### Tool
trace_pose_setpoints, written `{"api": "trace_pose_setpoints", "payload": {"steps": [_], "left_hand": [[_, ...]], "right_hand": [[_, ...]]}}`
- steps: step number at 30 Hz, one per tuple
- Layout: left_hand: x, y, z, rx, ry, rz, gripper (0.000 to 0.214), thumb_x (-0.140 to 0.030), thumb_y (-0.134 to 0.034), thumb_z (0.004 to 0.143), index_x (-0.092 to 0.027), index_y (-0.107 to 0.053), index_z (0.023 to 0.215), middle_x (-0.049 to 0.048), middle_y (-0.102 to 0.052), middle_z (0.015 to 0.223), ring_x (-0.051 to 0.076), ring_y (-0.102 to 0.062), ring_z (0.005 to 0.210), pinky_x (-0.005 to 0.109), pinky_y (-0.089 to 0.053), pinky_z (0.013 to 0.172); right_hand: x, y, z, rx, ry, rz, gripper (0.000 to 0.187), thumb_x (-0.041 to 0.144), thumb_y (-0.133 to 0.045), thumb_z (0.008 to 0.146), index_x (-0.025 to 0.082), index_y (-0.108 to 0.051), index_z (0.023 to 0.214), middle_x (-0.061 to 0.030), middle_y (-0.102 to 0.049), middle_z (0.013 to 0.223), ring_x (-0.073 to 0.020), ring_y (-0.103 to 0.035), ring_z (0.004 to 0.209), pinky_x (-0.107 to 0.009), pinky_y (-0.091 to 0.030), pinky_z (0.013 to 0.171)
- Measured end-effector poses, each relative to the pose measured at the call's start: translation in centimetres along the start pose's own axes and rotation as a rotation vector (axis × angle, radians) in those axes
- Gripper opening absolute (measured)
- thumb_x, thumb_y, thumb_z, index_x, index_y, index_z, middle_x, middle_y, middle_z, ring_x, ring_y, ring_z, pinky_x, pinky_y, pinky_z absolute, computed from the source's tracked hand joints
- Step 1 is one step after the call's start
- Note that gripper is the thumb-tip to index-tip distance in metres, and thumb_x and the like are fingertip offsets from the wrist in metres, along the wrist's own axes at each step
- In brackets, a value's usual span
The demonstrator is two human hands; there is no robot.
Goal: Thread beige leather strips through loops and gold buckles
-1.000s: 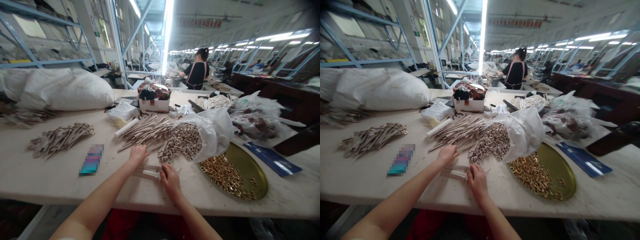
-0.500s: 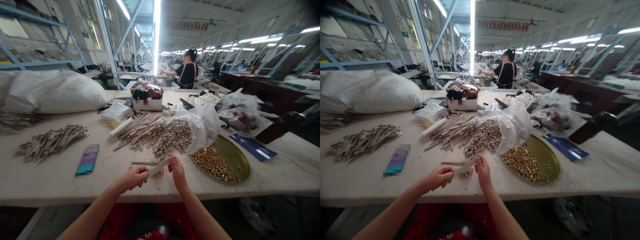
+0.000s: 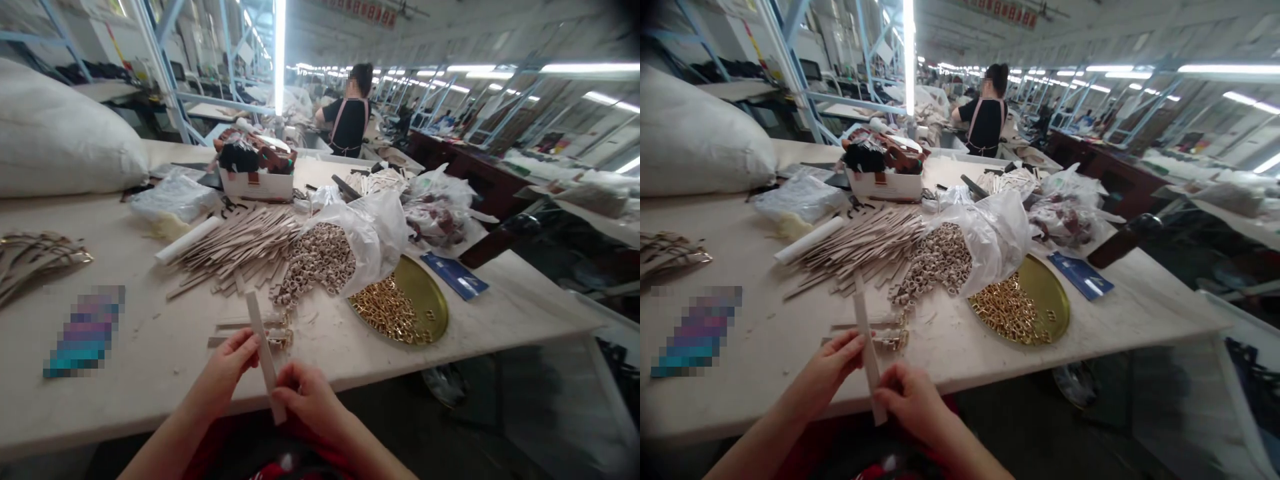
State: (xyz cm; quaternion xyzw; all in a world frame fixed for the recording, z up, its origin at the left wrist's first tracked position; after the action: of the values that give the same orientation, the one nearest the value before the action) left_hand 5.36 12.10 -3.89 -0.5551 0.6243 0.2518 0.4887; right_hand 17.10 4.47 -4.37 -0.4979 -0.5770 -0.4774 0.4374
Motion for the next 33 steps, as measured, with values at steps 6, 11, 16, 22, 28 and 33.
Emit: {"api": "trace_pose_setpoints", "payload": {"steps": [6,11,16,22,28,33], "left_hand": [[0.1,-3.7,-0.6,0.174,0.095,0.24,0.027,-0.04,-0.057,0.068,-0.014,-0.058,0.075,-0.0037,-0.048,0.059,0.008,-0.041,0.051,0.019,-0.034,0.048],[0.4,-4.6,-0.9,0.224,0.128,0.206,0.023,-0.037,-0.055,0.067,-0.014,-0.054,0.068,-0.0048,-0.043,0.056,0.006,-0.038,0.048,0.02,-0.031,0.046],[1.4,-4.3,-1.1,0.207,0.173,0.171,0.02,-0.035,-0.055,0.069,-0.014,-0.054,0.07,-0.0053,-0.043,0.056,0.006,-0.037,0.048,0.019,-0.03,0.046],[1.9,-3.9,-1.7,0.215,0.174,0.146,0.019,-0.033,-0.054,0.072,-0.014,-0.054,0.072,-0.0057,-0.043,0.056,0.005,-0.038,0.047,0.018,-0.031,0.045],[1.2,-2.8,-2.4,0.155,0.089,0.096,0.011,-0.024,-0.055,0.07,-0.014,-0.053,0.074,-0.0047,-0.049,0.059,0.006,-0.043,0.048,0.018,-0.034,0.045],[-1.6,-0.5,-2.9,-0.034,-0.078,-0.022,0.016,-0.024,-0.058,0.07,-0.015,-0.051,0.081,-0.0012,-0.057,0.067,0.01,-0.052,0.06,0.02,-0.038,0.052]], "right_hand": [[0.8,14.0,1.8,-0.404,0.075,-0.568,0.02,0.033,-0.046,0.08,0.018,-0.059,0.076,-0.0046,-0.061,0.072,-0.0185,-0.054,0.07,-0.028,-0.04,0.065],[-2.2,21.3,5.2,-0.383,-0.147,-1.194,0.02,0.028,-0.046,0.079,0.017,-0.062,0.083,-0.0107,-0.062,0.087,-0.0224,-0.058,0.076,-0.031,-0.037,0.064],[-3.3,21.7,6.1,-0.284,-0.276,-1.261,0.02,0.03,-0.047,0.078,0.018,-0.063,0.077,-0.0107,-0.065,0.081,-0.0231,-0.06,0.074,-0.029,-0.033,0.057],[-3.0,22.3,6.2,-0.269,-0.324,-1.13,0.017,0.031,-0.051,0.071,0.018,-0.06,0.066,-0.0075,-0.065,0.069,-0.0199,-0.058,0.063,-0.026,-0.031,0.052],[0.4,20.5,4.3,-0.462,-0.092,-0.839,0.014,0.032,-0.053,0.07,0.018,-0.053,0.068,-0.0042,-0.059,0.065,-0.0181,-0.053,0.062,-0.028,-0.036,0.059],[0.6,12.8,3.0,-0.314,-0.048,0.019,0.03,0.041,-0.065,0.065,0.02,-0.052,0.082,0.0006,-0.057,0.067,-0.0139,-0.052,0.058,-0.028,-0.041,0.057]]}}
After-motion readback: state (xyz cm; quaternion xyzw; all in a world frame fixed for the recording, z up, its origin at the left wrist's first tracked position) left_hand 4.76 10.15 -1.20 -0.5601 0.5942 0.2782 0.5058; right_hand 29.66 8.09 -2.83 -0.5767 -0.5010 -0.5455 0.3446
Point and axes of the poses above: each hand's wrist, its own z-axis towards the middle knuckle, its own y-axis out of the back of the hand, x = y × z, the point moved 9 cm from there along z, towards the middle knuckle
